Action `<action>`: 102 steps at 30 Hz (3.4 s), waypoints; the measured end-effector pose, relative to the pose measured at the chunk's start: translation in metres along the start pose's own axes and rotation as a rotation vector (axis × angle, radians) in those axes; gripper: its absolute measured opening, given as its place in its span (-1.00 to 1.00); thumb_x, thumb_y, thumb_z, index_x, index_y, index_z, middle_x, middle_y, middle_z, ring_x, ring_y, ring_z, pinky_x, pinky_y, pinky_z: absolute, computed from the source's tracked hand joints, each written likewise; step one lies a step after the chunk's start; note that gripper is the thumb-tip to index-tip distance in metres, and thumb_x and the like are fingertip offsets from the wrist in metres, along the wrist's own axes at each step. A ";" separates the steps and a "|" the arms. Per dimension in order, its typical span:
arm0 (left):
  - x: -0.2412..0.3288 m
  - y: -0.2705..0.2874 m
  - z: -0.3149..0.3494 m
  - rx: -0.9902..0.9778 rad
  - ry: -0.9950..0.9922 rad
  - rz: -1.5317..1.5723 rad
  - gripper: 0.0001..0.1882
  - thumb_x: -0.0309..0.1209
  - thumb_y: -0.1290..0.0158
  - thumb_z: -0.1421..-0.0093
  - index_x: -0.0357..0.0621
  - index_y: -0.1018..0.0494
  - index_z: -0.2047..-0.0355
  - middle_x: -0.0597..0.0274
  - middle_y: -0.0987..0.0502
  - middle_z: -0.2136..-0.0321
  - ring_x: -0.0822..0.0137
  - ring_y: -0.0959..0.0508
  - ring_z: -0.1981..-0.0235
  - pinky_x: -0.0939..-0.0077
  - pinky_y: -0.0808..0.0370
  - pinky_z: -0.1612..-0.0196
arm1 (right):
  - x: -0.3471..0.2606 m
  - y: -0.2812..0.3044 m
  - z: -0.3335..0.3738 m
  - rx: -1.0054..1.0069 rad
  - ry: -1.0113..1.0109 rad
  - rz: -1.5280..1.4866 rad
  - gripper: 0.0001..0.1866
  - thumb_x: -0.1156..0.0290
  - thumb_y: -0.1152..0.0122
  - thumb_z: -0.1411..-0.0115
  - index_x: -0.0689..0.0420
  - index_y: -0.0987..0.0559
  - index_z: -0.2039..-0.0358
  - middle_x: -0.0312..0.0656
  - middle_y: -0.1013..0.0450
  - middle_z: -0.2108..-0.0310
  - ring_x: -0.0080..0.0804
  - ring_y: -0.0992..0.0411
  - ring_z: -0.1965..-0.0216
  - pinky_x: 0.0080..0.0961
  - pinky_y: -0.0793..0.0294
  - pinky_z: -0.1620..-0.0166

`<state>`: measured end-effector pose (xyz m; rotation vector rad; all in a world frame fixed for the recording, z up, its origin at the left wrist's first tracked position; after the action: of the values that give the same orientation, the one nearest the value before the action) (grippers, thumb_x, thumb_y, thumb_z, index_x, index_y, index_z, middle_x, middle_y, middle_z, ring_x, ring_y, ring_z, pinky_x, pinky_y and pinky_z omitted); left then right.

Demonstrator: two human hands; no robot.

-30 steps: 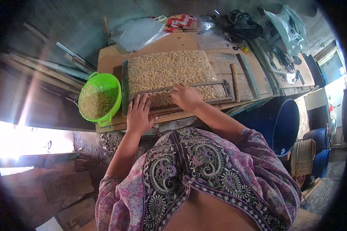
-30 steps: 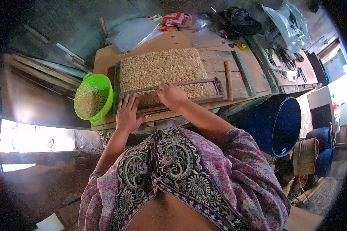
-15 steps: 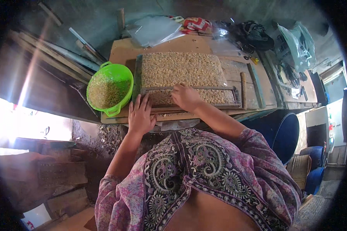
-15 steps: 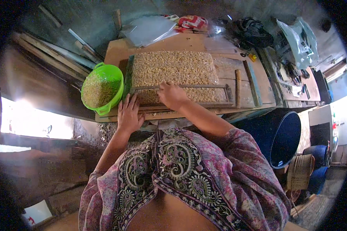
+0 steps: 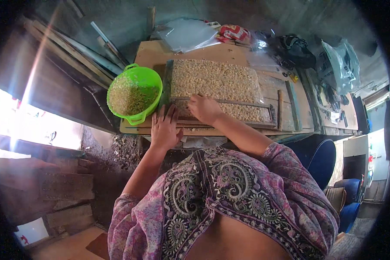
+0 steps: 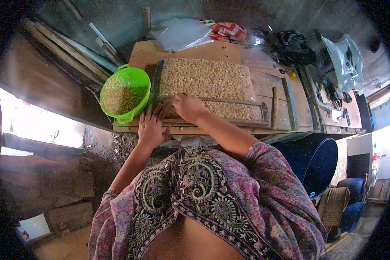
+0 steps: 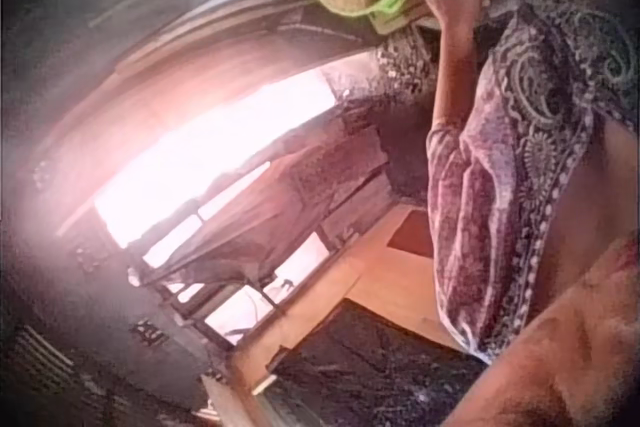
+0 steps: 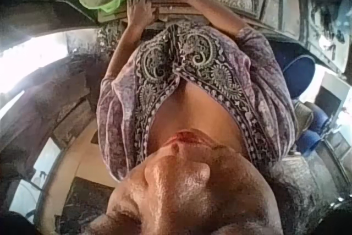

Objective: The person fills a wooden mold with fermented soybeans, levels them with a metal ruler, wraps the molded block in plastic, and then scoops additional soybeans from a large blue barrel into a plastic bowl.

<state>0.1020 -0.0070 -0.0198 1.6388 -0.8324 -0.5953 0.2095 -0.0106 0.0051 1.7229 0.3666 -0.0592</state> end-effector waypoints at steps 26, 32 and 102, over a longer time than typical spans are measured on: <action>0.021 0.011 -0.015 0.071 -0.038 0.086 -0.31 -0.14 -0.02 0.06 -0.16 -0.15 -0.08 0.04 -0.07 -0.15 -0.03 0.00 -0.19 -0.11 -0.05 -0.09 | 0.081 0.074 0.056 0.356 -0.364 -0.196 -0.91 0.45 -0.08 0.02 0.19 -0.49 0.50 -0.11 -0.38 0.44 -0.17 -0.41 0.39 -0.32 -0.40 0.35; 0.125 -0.016 -0.087 -0.129 -0.345 0.107 -0.26 -0.12 -0.01 0.01 -0.06 -0.03 -0.16 0.08 0.01 -0.19 0.06 0.02 -0.22 0.02 0.08 -0.18 | 0.192 0.118 0.231 0.697 -0.879 -0.115 -0.87 0.47 -0.09 0.01 0.24 -0.51 0.44 -0.04 -0.42 0.46 -0.13 -0.41 0.48 -0.31 -0.39 0.39; 0.262 -0.048 -0.100 -0.211 -0.641 0.058 -0.19 -0.03 0.02 0.04 -0.17 -0.02 -0.15 0.05 0.00 -0.18 -0.02 0.02 -0.20 -0.03 0.12 -0.17 | 0.318 0.092 0.535 1.360 -1.522 -0.447 -0.84 0.42 -0.17 0.05 0.24 -0.52 0.45 -0.29 -0.38 0.66 -0.58 -0.30 0.62 -0.64 -0.26 0.59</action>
<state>0.3503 -0.1463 -0.0311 1.2298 -1.2226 -1.1564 0.6240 -0.4753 -0.0858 2.1820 -0.6162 -2.1993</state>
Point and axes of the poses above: each hand's wrist, its own z-axis away from the middle knuckle, its own y-axis out of the back of the hand, x = y × z, the point moved 9 cm from there along -z, towards the middle knuckle
